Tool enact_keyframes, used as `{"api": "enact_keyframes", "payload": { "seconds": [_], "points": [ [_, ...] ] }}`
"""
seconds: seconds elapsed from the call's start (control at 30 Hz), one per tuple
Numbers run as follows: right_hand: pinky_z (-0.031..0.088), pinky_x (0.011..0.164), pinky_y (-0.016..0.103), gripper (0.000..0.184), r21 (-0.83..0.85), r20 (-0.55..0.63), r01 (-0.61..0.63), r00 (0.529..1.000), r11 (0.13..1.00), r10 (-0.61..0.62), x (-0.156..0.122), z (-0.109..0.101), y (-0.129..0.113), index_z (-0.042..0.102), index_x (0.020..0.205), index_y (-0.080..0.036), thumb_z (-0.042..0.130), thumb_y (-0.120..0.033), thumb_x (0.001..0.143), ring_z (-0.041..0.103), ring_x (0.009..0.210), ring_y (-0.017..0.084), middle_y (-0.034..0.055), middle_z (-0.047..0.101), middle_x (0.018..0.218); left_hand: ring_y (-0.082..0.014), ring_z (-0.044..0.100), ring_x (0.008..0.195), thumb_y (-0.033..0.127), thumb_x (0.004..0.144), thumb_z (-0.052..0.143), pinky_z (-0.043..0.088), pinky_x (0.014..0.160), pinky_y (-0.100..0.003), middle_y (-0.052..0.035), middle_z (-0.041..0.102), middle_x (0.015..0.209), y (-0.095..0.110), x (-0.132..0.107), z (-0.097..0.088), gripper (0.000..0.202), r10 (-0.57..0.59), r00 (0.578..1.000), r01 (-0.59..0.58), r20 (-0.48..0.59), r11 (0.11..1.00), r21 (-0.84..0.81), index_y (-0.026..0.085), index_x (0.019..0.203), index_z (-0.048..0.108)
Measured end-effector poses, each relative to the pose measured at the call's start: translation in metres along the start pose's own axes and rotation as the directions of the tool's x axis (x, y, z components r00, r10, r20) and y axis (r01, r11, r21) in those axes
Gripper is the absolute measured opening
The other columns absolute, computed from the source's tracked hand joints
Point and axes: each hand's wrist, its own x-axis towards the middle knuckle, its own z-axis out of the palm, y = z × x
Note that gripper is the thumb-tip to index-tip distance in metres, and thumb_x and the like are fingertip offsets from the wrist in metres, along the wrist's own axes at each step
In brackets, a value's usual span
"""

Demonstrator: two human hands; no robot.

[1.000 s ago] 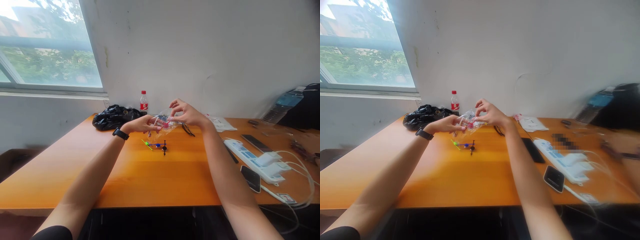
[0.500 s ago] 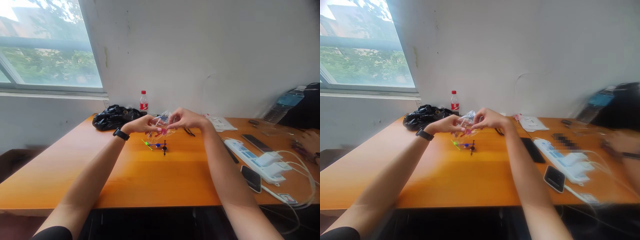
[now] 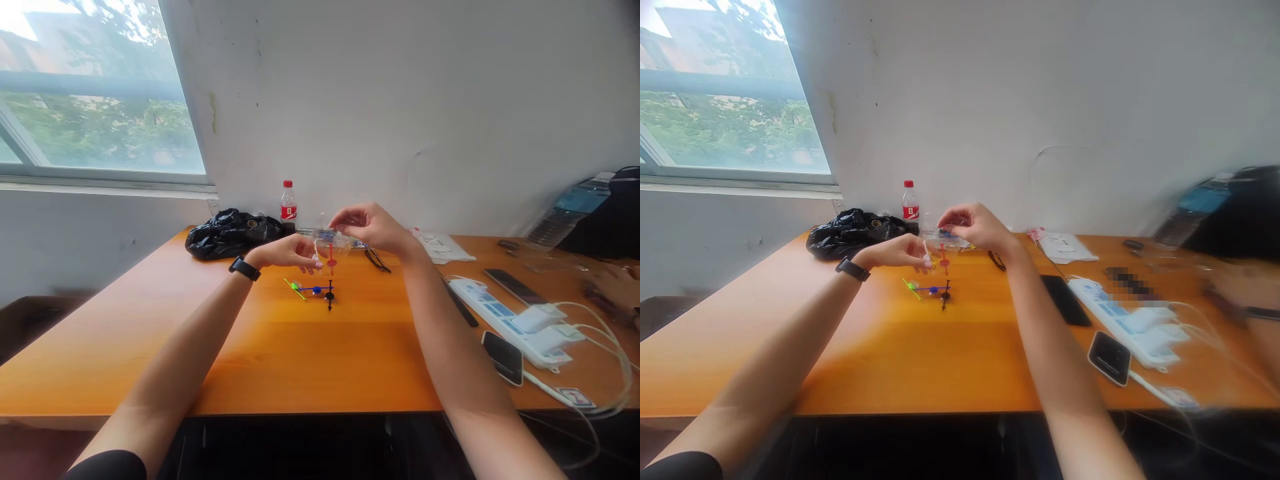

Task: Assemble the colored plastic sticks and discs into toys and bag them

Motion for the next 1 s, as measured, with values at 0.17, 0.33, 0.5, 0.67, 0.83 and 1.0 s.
{"api": "enact_keyframes", "payload": {
  "seconds": [0.17, 0.33, 0.5, 0.67, 0.83, 1.0],
  "points": [
    [0.056, 0.082, 0.033, 0.017, -0.027, -0.030, 0.009, 0.999, 1.000, -0.010, 0.001, 0.005, -0.001, 0.081, 0.095, -0.019, 0.072, -0.031, 0.087, 0.072, 0.095, 0.023, 0.0081, 0.079, 0.097, -0.0214, 0.079, 0.094, 0.049, 0.091, 0.079, 0.064, 0.082, -0.030, -0.0128, 0.080, 0.112, -0.005, 0.005, 0.002, 0.044, 0.001, 0.999, 0.000, 0.048, 1.000, -0.010, 0.019, 0.124, 0.077],
    [0.057, 0.075, 0.031, 0.023, 0.005, -0.068, 0.036, 0.997, 0.999, -0.036, 0.004, 0.006, 0.007, 0.079, 0.104, -0.018, 0.069, -0.035, 0.092, 0.070, 0.081, 0.018, 0.0077, 0.077, 0.092, -0.0220, 0.078, 0.097, 0.049, 0.090, 0.080, 0.063, 0.086, -0.030, -0.0127, 0.080, 0.115, -0.001, 0.002, -0.001, 0.037, 0.019, 0.997, -0.019, 0.080, 1.000, -0.007, 0.018, 0.110, 0.082],
    [0.056, 0.071, 0.030, 0.020, 0.035, -0.138, 0.057, 0.989, 0.998, -0.052, 0.009, 0.010, 0.013, 0.078, 0.101, -0.017, 0.069, -0.033, 0.093, 0.067, 0.072, 0.015, 0.0067, 0.074, 0.091, -0.0249, 0.078, 0.100, 0.044, 0.086, 0.086, 0.062, 0.088, -0.032, -0.0127, 0.082, 0.107, -0.006, 0.006, 0.009, 0.050, 0.057, 0.998, -0.058, -0.023, 0.996, -0.067, 0.017, 0.127, 0.076],
    [0.058, 0.076, 0.032, 0.023, -0.034, -0.146, 0.061, 0.987, 0.998, -0.066, 0.010, 0.014, 0.013, 0.077, 0.109, -0.019, 0.067, -0.034, 0.095, 0.070, 0.078, 0.017, 0.0078, 0.075, 0.100, -0.0235, 0.080, 0.091, 0.041, 0.078, 0.093, 0.064, 0.082, -0.033, -0.0166, 0.081, 0.110, -0.027, 0.019, 0.027, 0.067, 0.019, 0.991, -0.052, -0.135, 0.968, -0.245, 0.015, 0.135, 0.069],
    [0.056, 0.074, 0.031, 0.051, -0.163, -0.273, 0.062, 0.956, 0.985, -0.105, 0.011, 0.009, 0.017, 0.063, 0.141, -0.024, 0.069, -0.038, 0.093, 0.069, 0.088, 0.019, 0.0090, 0.071, 0.118, -0.0211, 0.079, 0.084, 0.045, 0.079, 0.092, 0.061, 0.071, -0.026, -0.0165, 0.081, 0.101, -0.039, 0.017, 0.019, 0.059, -0.071, 0.956, -0.025, -0.285, 0.947, -0.320, 0.012, 0.124, 0.072],
    [0.052, 0.073, 0.031, 0.029, -0.309, -0.191, -0.067, 0.981, 0.949, 0.007, 0.009, 0.000, 0.026, 0.075, 0.107, -0.018, 0.065, -0.043, 0.095, 0.066, 0.085, 0.020, 0.0081, 0.075, 0.101, -0.0206, 0.079, 0.086, 0.048, 0.076, 0.093, 0.061, 0.077, -0.028, -0.0174, 0.081, 0.104, -0.050, 0.010, 0.004, 0.060, -0.162, 0.898, -0.039, -0.410, 0.897, -0.441, 0.012, 0.118, 0.071]
  ]
}}
